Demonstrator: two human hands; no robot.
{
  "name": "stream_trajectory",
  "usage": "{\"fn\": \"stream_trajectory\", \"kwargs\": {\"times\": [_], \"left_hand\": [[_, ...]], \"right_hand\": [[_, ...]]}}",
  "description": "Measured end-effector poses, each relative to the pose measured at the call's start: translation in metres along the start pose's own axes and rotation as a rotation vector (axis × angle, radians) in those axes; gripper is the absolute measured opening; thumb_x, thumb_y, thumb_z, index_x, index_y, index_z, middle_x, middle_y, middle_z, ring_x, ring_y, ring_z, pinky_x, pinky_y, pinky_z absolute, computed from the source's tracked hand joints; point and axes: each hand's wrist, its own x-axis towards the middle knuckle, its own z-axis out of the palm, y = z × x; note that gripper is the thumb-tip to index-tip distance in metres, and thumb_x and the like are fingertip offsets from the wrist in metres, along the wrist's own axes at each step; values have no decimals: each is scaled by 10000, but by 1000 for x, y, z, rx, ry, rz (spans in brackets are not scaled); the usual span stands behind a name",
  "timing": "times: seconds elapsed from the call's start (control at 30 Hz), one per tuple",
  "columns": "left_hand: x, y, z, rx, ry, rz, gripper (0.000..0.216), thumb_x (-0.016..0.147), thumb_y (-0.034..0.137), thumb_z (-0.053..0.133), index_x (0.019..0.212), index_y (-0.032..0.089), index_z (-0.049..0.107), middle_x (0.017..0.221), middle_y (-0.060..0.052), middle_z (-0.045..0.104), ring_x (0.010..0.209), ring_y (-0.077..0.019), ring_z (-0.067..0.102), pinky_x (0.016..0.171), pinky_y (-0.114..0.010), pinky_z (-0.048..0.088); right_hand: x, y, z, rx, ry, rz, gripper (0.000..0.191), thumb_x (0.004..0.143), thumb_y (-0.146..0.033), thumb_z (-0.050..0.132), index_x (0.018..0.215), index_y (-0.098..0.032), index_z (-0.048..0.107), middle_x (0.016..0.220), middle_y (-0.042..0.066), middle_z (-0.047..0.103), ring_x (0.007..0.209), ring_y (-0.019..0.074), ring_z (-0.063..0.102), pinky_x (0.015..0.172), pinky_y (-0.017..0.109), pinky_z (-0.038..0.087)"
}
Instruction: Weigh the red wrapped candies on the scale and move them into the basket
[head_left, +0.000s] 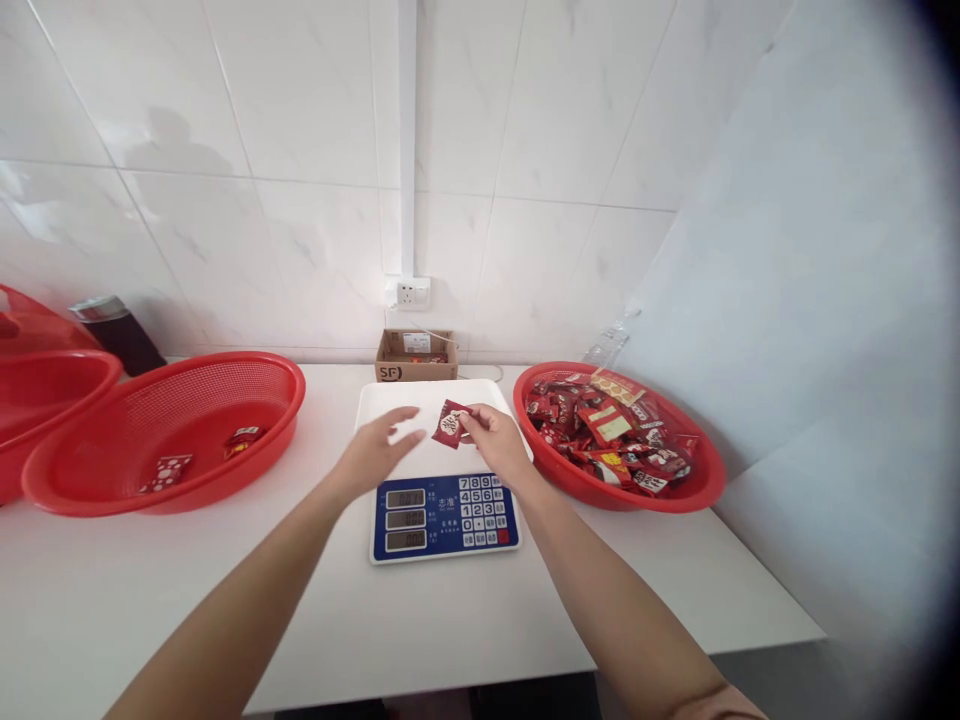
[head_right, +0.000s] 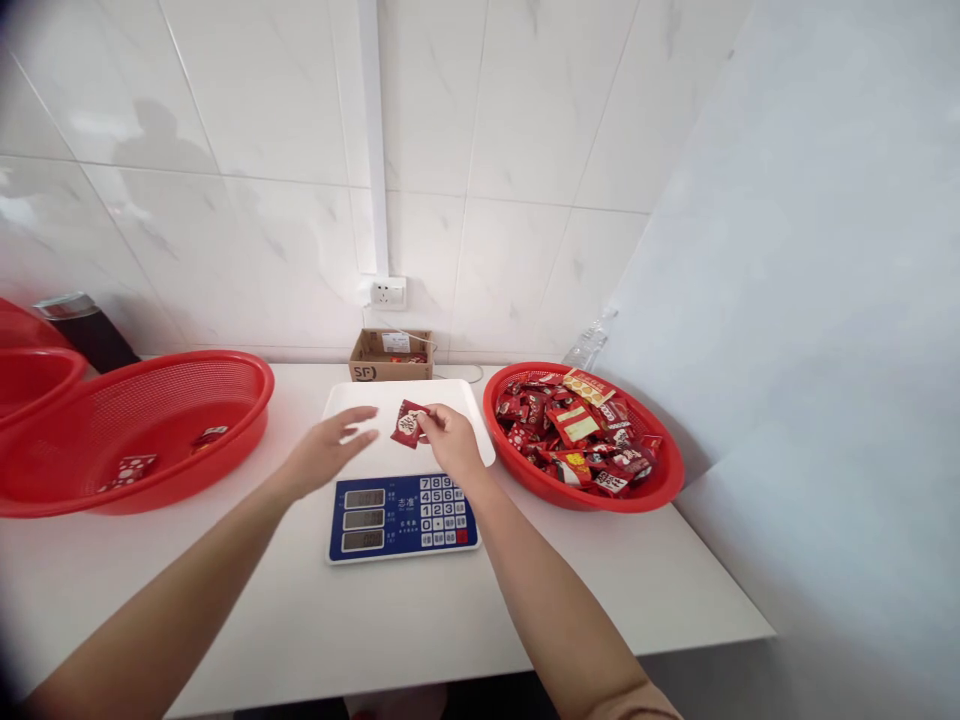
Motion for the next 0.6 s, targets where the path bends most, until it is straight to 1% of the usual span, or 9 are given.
{"fn": "stream_trajectory", "kwargs": {"times": [0.07,0.17,0.23,0.33,0.37,0.43,0.47,0.53,0.6], "left_hand": [[0,13,25,-181,-91,48,388,767,419,499,1103,230,545,1058,-30,644,915,-160,601,784,-279,474],[1,19,33,-237,-48,33,285,765,380,486,972,208,579,875,-14,674,775,-146,616,716,-267,478],[2,12,17,-119,66,-14,290,760,381,484,971,207,580,857,-14,674,743,-149,617,703,-270,475],[2,-11,-32,295,305,-121,352,779,377,445,1083,235,549,894,-34,665,776,-193,619,702,-324,479],[1,-20,-51,459,387,-171,368,788,376,420,1113,248,536,950,-51,652,854,-231,610,722,-368,478],[-4,-36,-86,539,457,-266,403,781,373,404,1111,190,547,1026,-153,613,976,-372,551,717,-513,452],[-6,-43,-99,578,489,-288,423,773,363,413,1131,175,537,1085,-184,581,1052,-412,498,760,-560,421],[-11,-49,-111,618,543,-280,466,761,365,433,1173,162,508,1198,-212,506,1167,-444,385,847,-605,354],[-16,-44,-103,510,506,-236,473,765,385,440,1187,179,494,1245,-186,485,1192,-401,380,907,-573,338]], "right_hand": [[-3,-3,4,112,-56,19,209,772,-367,512,833,-183,591,809,17,657,756,149,621,695,299,516],[-7,-2,-8,-42,-74,-6,248,766,-345,534,946,-187,599,890,31,660,815,150,617,742,308,503],[-9,2,-25,-312,-54,-28,303,751,-301,566,1033,-192,595,972,52,654,883,162,603,786,313,479],[-12,8,-47,-714,-70,-44,321,752,-273,575,1059,-182,608,1056,84,639,986,199,566,858,327,425],[-13,9,-52,-807,-97,-47,314,759,-274,568,1055,-180,613,1061,88,639,1000,209,558,865,326,413],[-13,12,-56,-928,-154,-53,300,768,-261,551,1049,-179,617,1037,87,647,989,216,559,847,313,408],[-13,13,-56,-967,-174,-51,288,766,-246,549,1037,-180,622,1013,83,652,970,214,563,830,304,410],[-12,14,-53,-1012,-185,-39,256,757,-217,550,997,-184,634,962,74,656,922,205,572,797,288,411],[-12,12,-46,-987,-165,-46,230,754,-196,548,966,-191,637,934,62,649,884,187,573,781,277,411]]}}
